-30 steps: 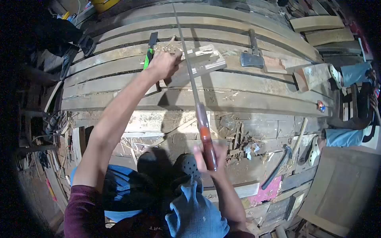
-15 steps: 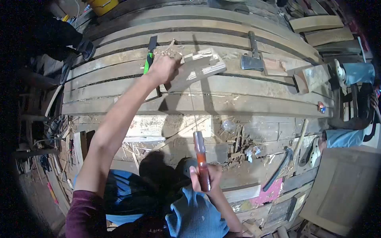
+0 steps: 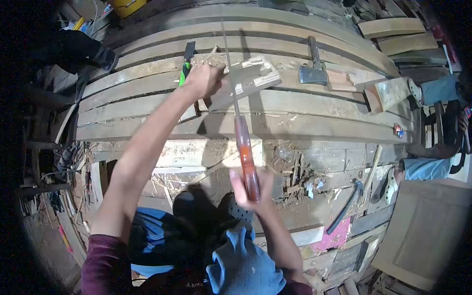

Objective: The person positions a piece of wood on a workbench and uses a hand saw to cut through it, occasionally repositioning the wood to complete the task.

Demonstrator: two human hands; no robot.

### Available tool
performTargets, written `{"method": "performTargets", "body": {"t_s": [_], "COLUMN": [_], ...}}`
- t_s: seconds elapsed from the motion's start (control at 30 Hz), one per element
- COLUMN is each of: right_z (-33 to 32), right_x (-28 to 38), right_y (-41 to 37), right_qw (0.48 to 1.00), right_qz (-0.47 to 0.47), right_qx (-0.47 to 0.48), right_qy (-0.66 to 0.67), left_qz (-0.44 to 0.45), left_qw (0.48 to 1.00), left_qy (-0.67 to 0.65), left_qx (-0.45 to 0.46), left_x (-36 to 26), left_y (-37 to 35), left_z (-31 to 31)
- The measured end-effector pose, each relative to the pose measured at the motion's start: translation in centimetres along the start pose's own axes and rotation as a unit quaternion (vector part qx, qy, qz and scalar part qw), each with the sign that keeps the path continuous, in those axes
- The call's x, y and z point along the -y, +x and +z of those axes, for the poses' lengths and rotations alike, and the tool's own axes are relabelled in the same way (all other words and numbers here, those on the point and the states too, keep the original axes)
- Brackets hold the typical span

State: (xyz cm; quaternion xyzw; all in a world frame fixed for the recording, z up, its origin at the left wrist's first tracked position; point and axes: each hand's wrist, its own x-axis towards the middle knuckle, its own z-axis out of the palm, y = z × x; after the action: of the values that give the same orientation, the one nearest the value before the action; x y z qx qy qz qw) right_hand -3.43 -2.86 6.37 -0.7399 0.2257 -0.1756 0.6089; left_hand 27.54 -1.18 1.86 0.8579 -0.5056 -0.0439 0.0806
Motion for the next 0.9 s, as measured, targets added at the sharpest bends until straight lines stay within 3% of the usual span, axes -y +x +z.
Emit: {"method": "performTargets", "body": {"t_s": [0.1,0.23,0.27,0.3,0.4,0.47,0.57,0.6,0.73,0.83,0.9], "right_z": [-1.1,-0.2,0.7,0.5,0.1,1.1,1.3,0.9,0.2,0.3,1.3], "right_x": [0.0,-1.9,-2.4,1.1,-0.3,-0.2,-1.2,-1.1,-1.6,-2.9,-3.7], "right_y": [-4.3,0.7,1.3,0.7,-3.7,-3.7,-1.0,-2.1,-4.2,-2.6,-0.6], "right_qw": [0.997,1.000,0.999,0.998,0.996,0.995,0.998,0.999,0.996,0.999,0.999], "right_qz": [-0.069,0.016,-0.006,0.057,-0.066,-0.056,0.046,0.033,-0.080,-0.023,-0.017], "right_qx": [-0.042,-0.012,-0.032,0.003,-0.029,-0.045,0.023,0.006,-0.045,-0.021,-0.024], "right_qy": [0.020,-0.013,0.038,0.009,-0.053,-0.064,-0.024,-0.018,-0.020,0.008,0.024], "left_qz": [0.006,-0.011,-0.027,-0.026,-0.031,-0.030,-0.051,-0.043,-0.033,-0.017,-0.024], "left_qw": [1.000,1.000,0.999,0.999,0.999,1.000,0.995,0.998,0.998,1.000,0.999], "left_qy": [-0.009,0.006,-0.002,-0.002,0.002,0.007,0.021,0.002,0.001,-0.012,-0.014], "left_qx": [-0.027,0.003,0.047,0.029,0.014,-0.002,0.080,0.038,0.046,0.007,0.034], "left_x": [-0.4,-0.3,-0.6,-0.4,-0.8,-1.0,-0.6,-0.5,-0.8,-0.9,-0.7], "left_y": [-0.3,-0.3,-0.2,-0.1,-0.2,-0.5,0.2,0.1,-0.3,-0.5,-0.5], "left_z": [0.2,0.5,-0.6,0.0,-1.0,-0.6,-0.7,-0.1,-0.8,-0.5,-0.8]}}
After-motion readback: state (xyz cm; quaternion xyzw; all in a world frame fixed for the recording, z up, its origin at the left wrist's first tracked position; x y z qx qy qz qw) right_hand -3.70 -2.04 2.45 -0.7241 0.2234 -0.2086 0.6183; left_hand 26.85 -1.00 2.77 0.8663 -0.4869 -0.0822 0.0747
